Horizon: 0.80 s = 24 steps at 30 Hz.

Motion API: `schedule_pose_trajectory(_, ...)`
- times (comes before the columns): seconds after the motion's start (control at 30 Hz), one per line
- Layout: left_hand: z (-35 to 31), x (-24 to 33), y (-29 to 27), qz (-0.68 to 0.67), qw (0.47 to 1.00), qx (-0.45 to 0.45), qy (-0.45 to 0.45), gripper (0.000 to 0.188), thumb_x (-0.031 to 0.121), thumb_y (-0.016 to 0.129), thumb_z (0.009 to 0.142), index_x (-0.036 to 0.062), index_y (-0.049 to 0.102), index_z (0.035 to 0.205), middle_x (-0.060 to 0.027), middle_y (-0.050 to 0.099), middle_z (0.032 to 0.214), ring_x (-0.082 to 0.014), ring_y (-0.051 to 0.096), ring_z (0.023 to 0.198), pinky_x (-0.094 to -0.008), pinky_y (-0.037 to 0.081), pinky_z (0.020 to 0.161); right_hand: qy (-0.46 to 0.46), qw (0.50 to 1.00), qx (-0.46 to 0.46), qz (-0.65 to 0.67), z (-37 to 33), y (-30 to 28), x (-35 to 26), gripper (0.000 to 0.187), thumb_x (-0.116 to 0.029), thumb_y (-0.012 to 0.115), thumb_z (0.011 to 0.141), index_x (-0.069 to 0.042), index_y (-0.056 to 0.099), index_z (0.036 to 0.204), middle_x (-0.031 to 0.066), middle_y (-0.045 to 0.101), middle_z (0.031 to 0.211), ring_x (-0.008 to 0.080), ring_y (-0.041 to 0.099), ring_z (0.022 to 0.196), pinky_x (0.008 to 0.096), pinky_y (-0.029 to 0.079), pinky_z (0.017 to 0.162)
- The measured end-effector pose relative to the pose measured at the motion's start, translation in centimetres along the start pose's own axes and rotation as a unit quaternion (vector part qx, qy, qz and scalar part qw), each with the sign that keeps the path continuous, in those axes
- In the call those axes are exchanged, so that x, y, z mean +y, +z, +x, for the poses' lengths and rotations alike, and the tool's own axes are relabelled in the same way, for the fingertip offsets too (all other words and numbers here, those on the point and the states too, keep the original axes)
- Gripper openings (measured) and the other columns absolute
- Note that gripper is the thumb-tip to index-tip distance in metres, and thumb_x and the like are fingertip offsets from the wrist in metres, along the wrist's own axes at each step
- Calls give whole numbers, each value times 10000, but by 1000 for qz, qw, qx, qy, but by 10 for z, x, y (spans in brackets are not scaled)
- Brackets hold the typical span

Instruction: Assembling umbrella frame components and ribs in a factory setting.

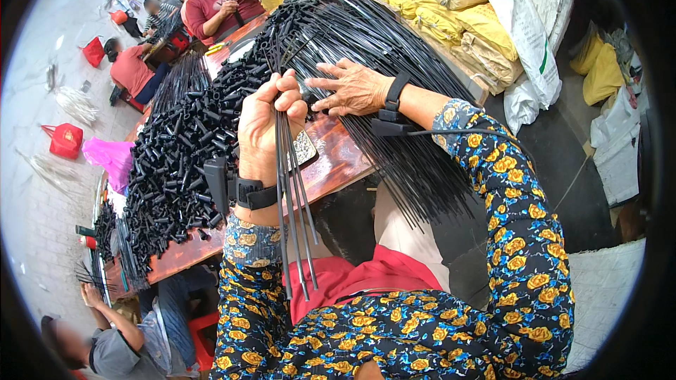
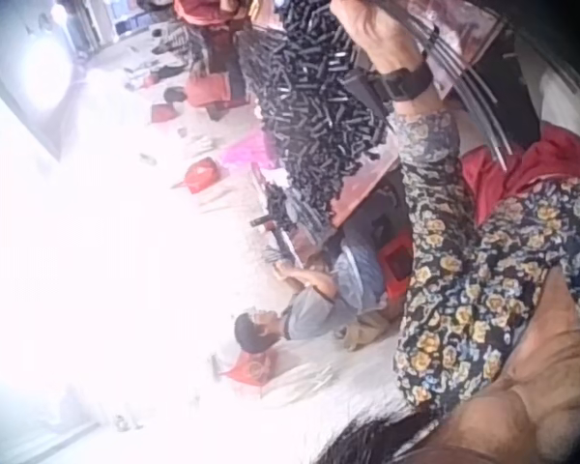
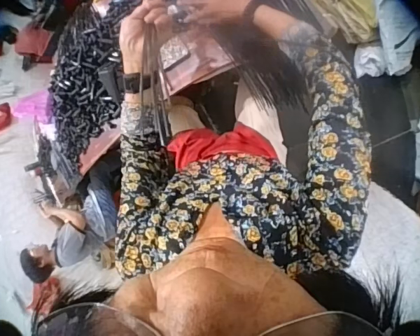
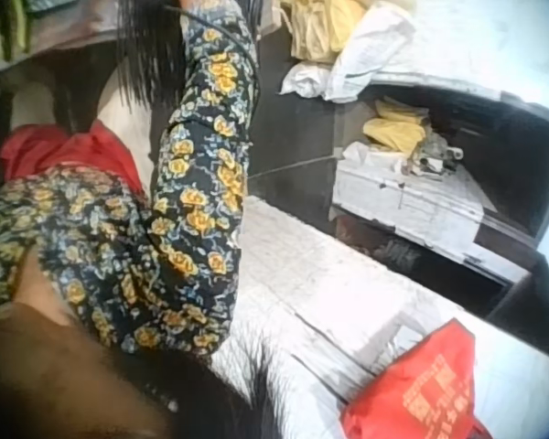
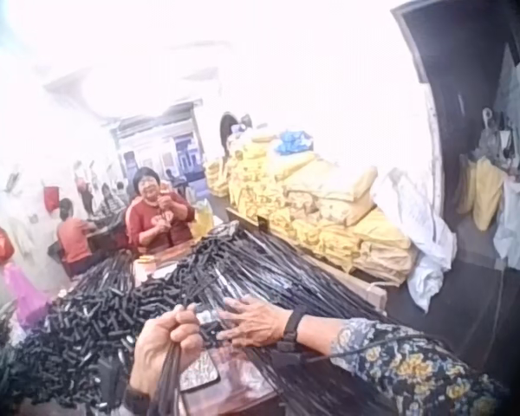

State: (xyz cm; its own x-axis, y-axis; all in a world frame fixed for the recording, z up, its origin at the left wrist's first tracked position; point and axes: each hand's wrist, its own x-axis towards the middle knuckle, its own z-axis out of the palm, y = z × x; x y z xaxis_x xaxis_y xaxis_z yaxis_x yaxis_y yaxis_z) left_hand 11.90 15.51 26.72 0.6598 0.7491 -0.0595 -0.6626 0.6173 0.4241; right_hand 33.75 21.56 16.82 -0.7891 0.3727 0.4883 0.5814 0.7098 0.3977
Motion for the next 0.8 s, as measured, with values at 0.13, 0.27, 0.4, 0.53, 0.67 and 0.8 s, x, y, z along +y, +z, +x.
schedule_pose_trajectory(0.13, 7, 9, 9, -6, 999, -28, -16, 179, 140, 470, 1003, -35, 491, 1034, 0, 536, 735, -91, 423, 558, -266, 407, 534, 3, 995, -89, 35, -2, 2, 1, 358, -557, 443, 925, -373, 625, 1171, 51, 398, 1464, 372, 315, 1362, 524, 315, 1021)
schedule_pose_trajectory(0.27, 14, 32, 26, -40, 994, -94, -37, 73, 58, 464, 957, -3, 487, 925, -10, 516, 741, -119, 456, 597, -301, 440, 614, 17, 994, -97, 44, -7, 6, 3, 352, -515, 395, 942, -348, 628, 1146, 74, 410, 1463, 382, 294, 1375, 522, 252, 1066)
schedule_pose_trajectory(0.4, 8, 62, 53, -36, 987, -147, -46, 92, 7, 446, 891, -40, 464, 968, -21, 486, 758, -139, 467, 632, -321, 439, 654, 22, 992, -114, 53, 2, -1, 0, 340, -475, 384, 944, -338, 625, 1142, 82, 405, 1471, 377, 270, 1394, 520, 229, 1084)
schedule_pose_trajectory(0.53, -5, 78, 90, 16, 982, -186, -28, 147, 58, 361, 962, -61, 437, 1005, -23, 460, 751, -132, 457, 597, -319, 433, 640, 32, 992, -112, 52, -3, 8, 1, 332, -473, 405, 926, -354, 638, 1131, 85, 424, 1463, 368, 288, 1390, 514, 243, 1075)
schedule_pose_trajectory(0.67, -25, 100, 116, 43, 976, -211, -28, 130, 70, 326, 980, -1, 426, 938, -19, 448, 749, -135, 460, 594, -335, 438, 633, 32, 990, -132, 45, -2, 11, 4, 342, -485, 407, 938, -346, 633, 1154, 93, 415, 1471, 357, 263, 1405, 502, 233, 1091)
schedule_pose_trajectory(0.8, -53, 119, 103, 89, 982, -159, 45, 306, 37, 336, 957, -148, 330, 1201, -27, 424, 797, -111, 432, 560, -279, 387, 567, 36, 986, -156, 47, -2, 7, 5, 378, -515, 408, 941, -336, 628, 1192, 96, 415, 1471, 364, 262, 1403, 505, 230, 1100)
